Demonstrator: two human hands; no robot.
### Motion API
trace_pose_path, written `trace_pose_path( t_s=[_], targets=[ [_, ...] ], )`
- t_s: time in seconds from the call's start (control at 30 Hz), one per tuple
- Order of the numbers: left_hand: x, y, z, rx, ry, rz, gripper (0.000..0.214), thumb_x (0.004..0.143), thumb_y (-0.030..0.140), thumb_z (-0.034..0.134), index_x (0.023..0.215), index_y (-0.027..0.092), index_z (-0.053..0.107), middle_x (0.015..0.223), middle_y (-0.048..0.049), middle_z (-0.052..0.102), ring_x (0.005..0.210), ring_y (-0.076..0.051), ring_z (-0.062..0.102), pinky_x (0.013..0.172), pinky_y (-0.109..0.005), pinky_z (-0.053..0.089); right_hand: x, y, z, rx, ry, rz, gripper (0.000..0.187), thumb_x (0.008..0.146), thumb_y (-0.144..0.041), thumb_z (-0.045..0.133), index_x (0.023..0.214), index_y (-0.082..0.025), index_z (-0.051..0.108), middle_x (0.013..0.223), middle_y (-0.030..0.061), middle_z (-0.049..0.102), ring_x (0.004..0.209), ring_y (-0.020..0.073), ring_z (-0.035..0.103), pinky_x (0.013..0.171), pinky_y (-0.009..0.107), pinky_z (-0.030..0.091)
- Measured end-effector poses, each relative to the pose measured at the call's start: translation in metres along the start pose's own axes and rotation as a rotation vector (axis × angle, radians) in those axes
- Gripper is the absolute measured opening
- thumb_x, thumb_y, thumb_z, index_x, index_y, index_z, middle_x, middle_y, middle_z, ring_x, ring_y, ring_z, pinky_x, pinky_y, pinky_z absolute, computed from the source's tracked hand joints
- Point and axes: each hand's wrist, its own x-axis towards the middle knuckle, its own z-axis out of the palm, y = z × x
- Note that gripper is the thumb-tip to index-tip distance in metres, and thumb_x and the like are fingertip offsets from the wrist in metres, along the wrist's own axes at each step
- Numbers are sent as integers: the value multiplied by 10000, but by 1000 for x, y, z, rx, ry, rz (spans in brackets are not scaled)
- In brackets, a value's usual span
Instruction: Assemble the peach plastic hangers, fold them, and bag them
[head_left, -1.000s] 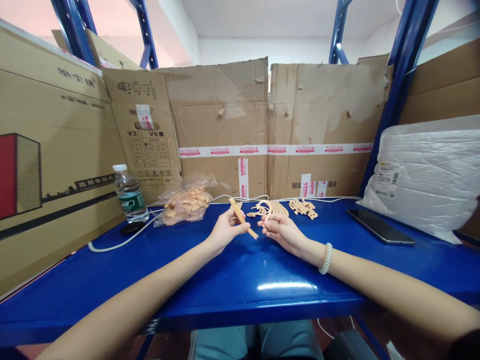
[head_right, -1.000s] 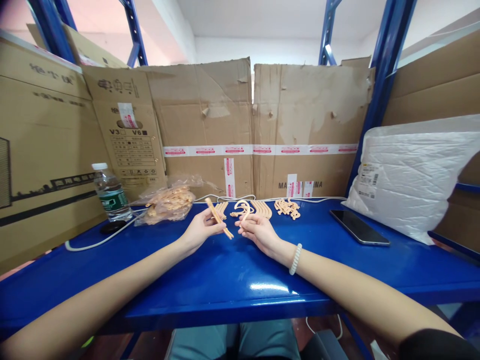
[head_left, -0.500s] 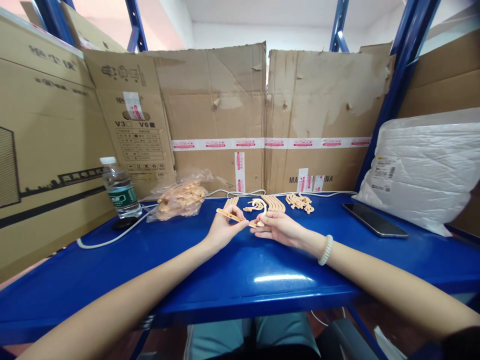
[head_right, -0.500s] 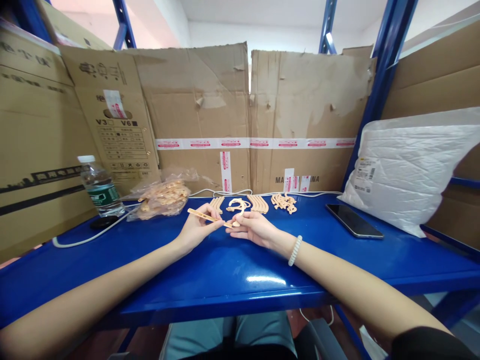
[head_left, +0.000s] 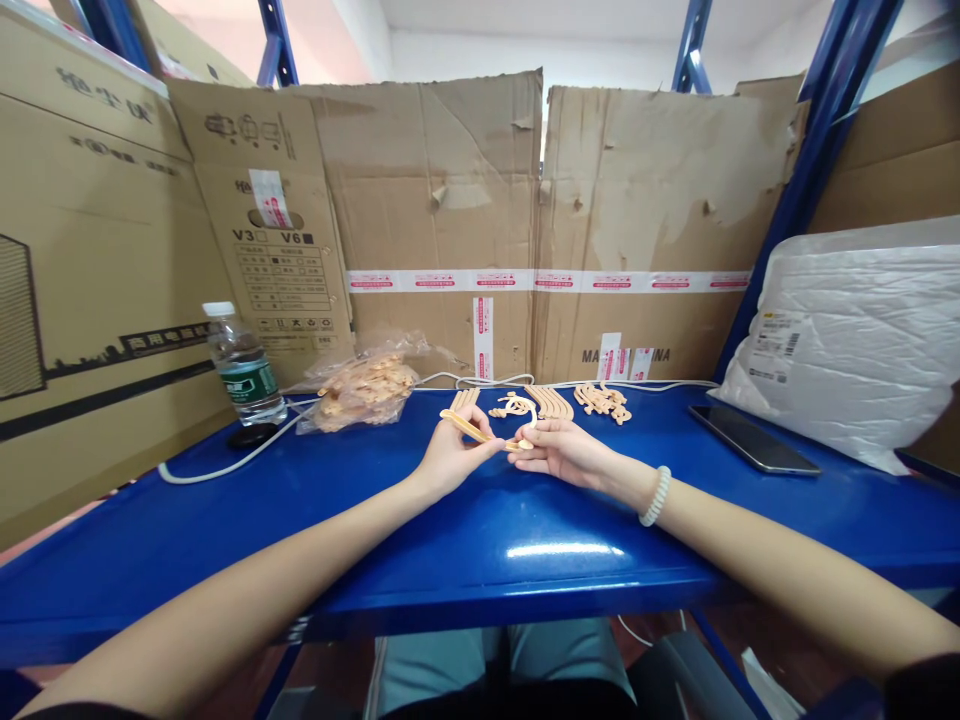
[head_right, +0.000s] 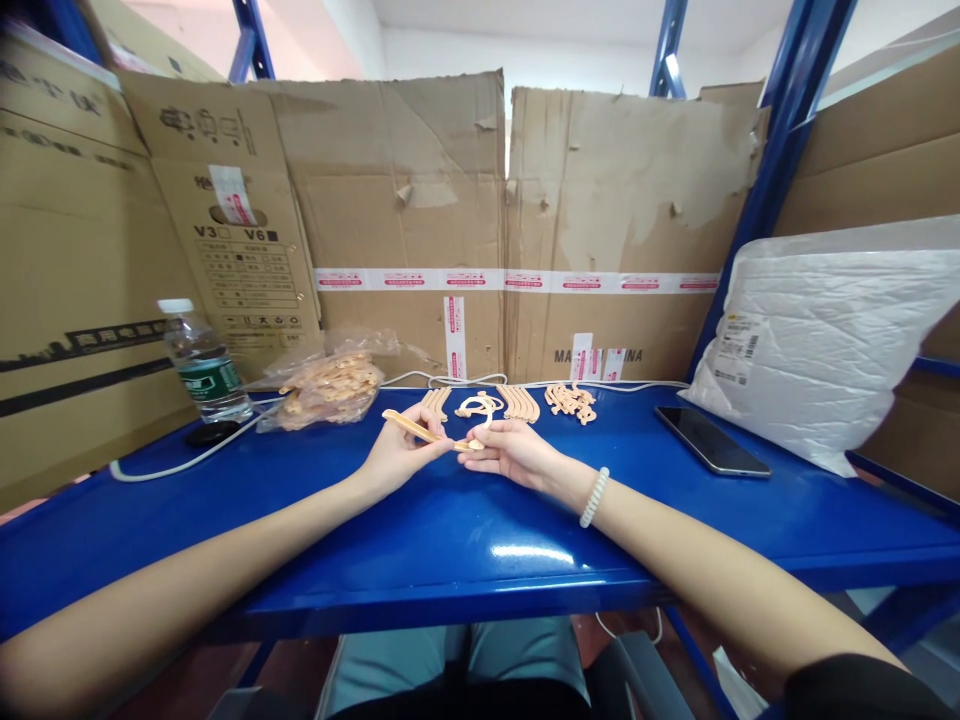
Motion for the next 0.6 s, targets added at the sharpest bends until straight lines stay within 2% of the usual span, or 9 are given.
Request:
trace_pose_path(
  t_s=[0.1,0.37,0.6],
  targets=[
    [-1,4,1,-7,-15,12,263,717,308,727,692,182,497,666,16,539,624,-125,519,614,-262,430,-1,0,1,8,0,12,86,882,-105,578,807,-97,619,811,116,727,703,154,718,757,288,579],
    [-4,7,1,24,-43,21,263,723,336,726,678,182,518,657,9,556,608,-133,540,578,-267,435,0,4,0,-5,6,-1,72,857,-63,588,802,-89,626,786,99,698,723,152,706,833,324,575],
    [-9,10,3,192,-14,88,260,732,312,731,640,178,527,665,7,561,625,-136,537,571,-261,428,1,10,-1,-20,54,-28,121,834,-35,605,732,-97,627,756,63,660,706,145,695,868,349,572]
  ],
)
